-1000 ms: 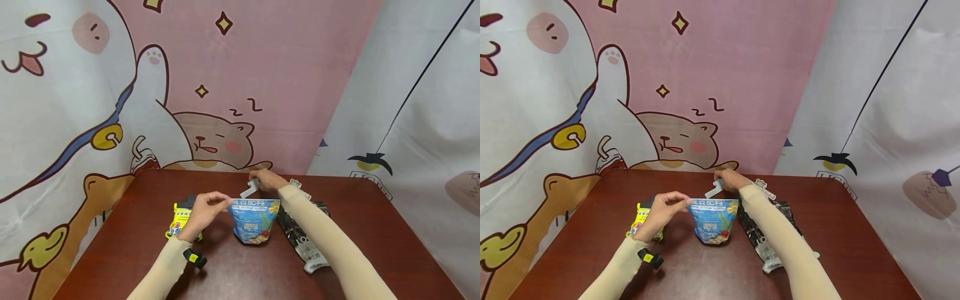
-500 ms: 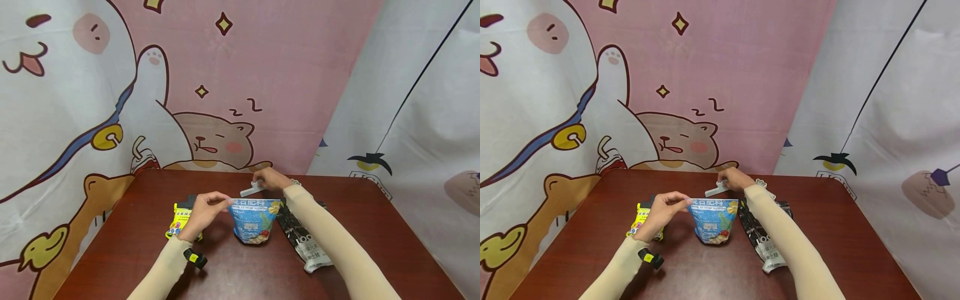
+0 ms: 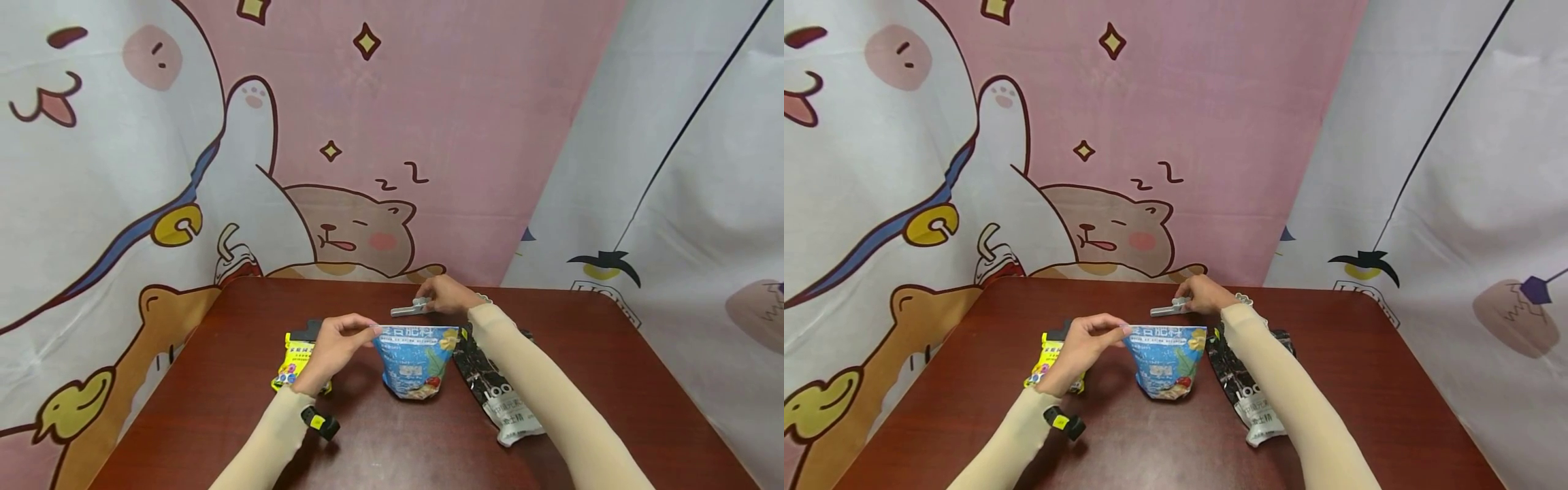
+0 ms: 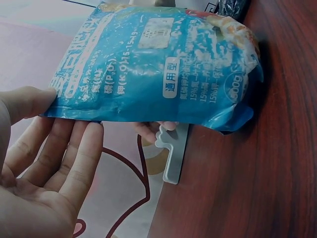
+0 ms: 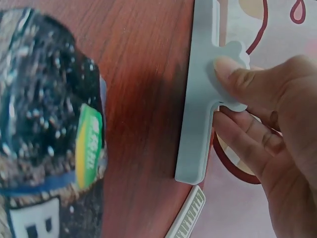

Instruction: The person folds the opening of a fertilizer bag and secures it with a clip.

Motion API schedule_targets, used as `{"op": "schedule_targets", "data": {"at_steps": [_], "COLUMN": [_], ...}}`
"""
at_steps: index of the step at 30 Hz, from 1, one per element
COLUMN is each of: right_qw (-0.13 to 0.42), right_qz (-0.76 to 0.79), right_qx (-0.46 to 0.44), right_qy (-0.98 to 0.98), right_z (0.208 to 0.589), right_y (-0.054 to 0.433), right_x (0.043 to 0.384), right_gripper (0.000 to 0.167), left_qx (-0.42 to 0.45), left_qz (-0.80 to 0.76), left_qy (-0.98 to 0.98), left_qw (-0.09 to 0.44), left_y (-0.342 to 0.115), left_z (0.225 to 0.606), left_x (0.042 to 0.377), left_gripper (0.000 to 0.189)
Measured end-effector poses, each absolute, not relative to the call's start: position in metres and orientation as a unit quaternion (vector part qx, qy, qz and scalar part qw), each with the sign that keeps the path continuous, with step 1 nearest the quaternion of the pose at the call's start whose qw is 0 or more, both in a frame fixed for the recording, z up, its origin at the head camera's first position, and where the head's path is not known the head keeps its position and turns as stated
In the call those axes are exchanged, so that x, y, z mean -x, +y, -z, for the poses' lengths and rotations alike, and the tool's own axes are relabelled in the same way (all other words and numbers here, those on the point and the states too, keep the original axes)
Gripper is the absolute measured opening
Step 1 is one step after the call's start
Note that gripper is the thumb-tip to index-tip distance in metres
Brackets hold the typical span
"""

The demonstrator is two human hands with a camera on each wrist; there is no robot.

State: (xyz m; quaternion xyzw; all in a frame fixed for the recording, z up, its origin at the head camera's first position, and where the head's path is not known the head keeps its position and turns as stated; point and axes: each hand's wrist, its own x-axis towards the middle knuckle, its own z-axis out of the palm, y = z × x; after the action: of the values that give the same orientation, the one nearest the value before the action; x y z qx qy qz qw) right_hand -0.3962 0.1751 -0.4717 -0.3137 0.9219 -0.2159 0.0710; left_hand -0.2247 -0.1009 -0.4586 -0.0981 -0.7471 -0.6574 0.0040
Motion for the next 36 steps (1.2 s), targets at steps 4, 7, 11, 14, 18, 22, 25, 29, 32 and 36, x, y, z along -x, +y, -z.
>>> {"op": "schedule_targets", "data": {"at_steps": [4, 7, 11, 14, 18, 22, 25, 29, 32, 36], "right_qw": [0.074, 0.078, 0.078, 0.071, 0.062, 0.058, 0.048, 0.031, 0.020, 0.004], "right_qz": [0.234, 0.252, 0.265, 0.270, 0.278, 0.293, 0.300, 0.301, 0.299, 0.295], "right_qx": [0.300, 0.284, 0.274, 0.271, 0.265, 0.266, 0.270, 0.274, 0.272, 0.259], "right_qy": [0.922, 0.922, 0.921, 0.921, 0.921, 0.917, 0.914, 0.913, 0.915, 0.920], "right_z": [0.471, 0.471, 0.470, 0.469, 0.467, 0.464, 0.463, 0.463, 0.462, 0.460], "right_y": [0.176, 0.177, 0.177, 0.176, 0.173, 0.171, 0.169, 0.168, 0.167, 0.169], "right_x": [0.393, 0.390, 0.386, 0.382, 0.377, 0.374, 0.373, 0.373, 0.372, 0.368], "right_gripper": [0.028, 0.028, 0.020, 0.016, 0.014, 0.011, 0.009, 0.006, 0.008, 0.008], "left_qx": [0.102, 0.105, 0.107, 0.108, 0.108, 0.109, 0.109, 0.106, 0.106, 0.106], "left_qz": [0.657, 0.657, 0.658, 0.659, 0.659, 0.660, 0.661, 0.660, 0.660, 0.661], "left_qy": [-0.747, -0.747, -0.745, -0.744, -0.744, -0.744, -0.742, -0.743, -0.743, -0.743], "left_qw": [0.005, 0.005, 0.005, 0.005, 0.006, 0.008, 0.008, 0.005, 0.003, 0.000], "left_y": [-0.100, -0.100, -0.101, -0.101, -0.101, -0.101, -0.102, -0.102, -0.102, -0.102], "left_z": [0.458, 0.457, 0.458, 0.458, 0.458, 0.459, 0.459, 0.458, 0.458, 0.459], "left_x": [0.225, 0.224, 0.224, 0.224, 0.224, 0.224, 0.224, 0.224, 0.224, 0.225], "left_gripper": [0.019, 0.018, 0.019, 0.019, 0.019, 0.019, 0.020, 0.020, 0.020, 0.020]}}
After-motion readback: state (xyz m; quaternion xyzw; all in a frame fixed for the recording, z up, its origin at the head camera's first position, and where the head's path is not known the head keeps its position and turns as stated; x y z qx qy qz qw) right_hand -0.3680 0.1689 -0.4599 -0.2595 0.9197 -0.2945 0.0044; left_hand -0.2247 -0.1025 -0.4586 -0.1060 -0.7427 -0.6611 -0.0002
